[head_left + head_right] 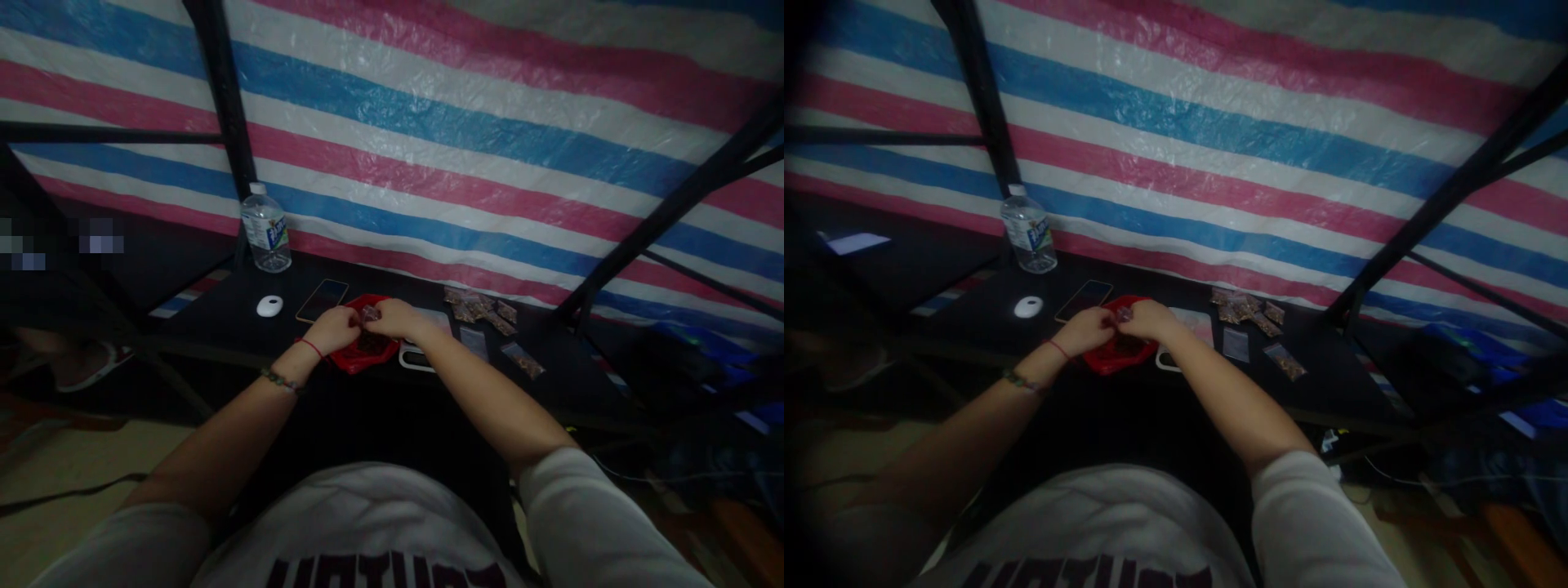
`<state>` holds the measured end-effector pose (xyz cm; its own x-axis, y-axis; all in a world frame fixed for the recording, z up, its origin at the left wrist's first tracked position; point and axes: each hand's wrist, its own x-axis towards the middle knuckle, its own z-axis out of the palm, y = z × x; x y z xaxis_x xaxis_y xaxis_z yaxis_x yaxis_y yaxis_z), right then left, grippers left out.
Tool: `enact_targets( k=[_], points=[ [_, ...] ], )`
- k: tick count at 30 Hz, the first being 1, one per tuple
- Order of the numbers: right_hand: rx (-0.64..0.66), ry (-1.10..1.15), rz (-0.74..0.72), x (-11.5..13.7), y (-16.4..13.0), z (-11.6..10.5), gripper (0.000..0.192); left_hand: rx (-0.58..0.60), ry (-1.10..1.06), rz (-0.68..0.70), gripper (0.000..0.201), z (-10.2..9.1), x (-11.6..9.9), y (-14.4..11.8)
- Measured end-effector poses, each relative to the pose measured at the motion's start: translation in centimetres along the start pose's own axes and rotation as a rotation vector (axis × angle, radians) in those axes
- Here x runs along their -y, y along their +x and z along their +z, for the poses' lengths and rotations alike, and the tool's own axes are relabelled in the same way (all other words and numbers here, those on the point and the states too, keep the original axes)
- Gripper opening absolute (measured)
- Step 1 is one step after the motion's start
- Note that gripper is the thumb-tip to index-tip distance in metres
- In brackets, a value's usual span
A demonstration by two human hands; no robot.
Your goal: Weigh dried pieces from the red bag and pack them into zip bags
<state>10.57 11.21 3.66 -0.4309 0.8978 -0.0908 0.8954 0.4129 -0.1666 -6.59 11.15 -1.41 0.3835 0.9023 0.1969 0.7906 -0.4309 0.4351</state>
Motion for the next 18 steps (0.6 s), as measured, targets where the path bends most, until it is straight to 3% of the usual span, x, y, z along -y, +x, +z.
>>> enact_targets(
  k=[8, 13, 18],
  points=[
    [0.278, -0.494, -0.052, 1.2, 3.6, -1.1, 0.045, 0.110, 0.024, 0.042, 0.021, 0.5, -0.3, -0.2],
    [0.262, -0.741, -0.146, 2.3, 3.7, -1.7, 0.036, 0.094, 0.006, 0.063, 0.027, 1.1, -0.2, 0.0],
    [0.153, -0.791, -0.305, 2.8, 3.3, -2.8, 0.021, 0.053, -0.054, 0.032, 0.032, 1.7, 0.2, 0.2]
  ],
)
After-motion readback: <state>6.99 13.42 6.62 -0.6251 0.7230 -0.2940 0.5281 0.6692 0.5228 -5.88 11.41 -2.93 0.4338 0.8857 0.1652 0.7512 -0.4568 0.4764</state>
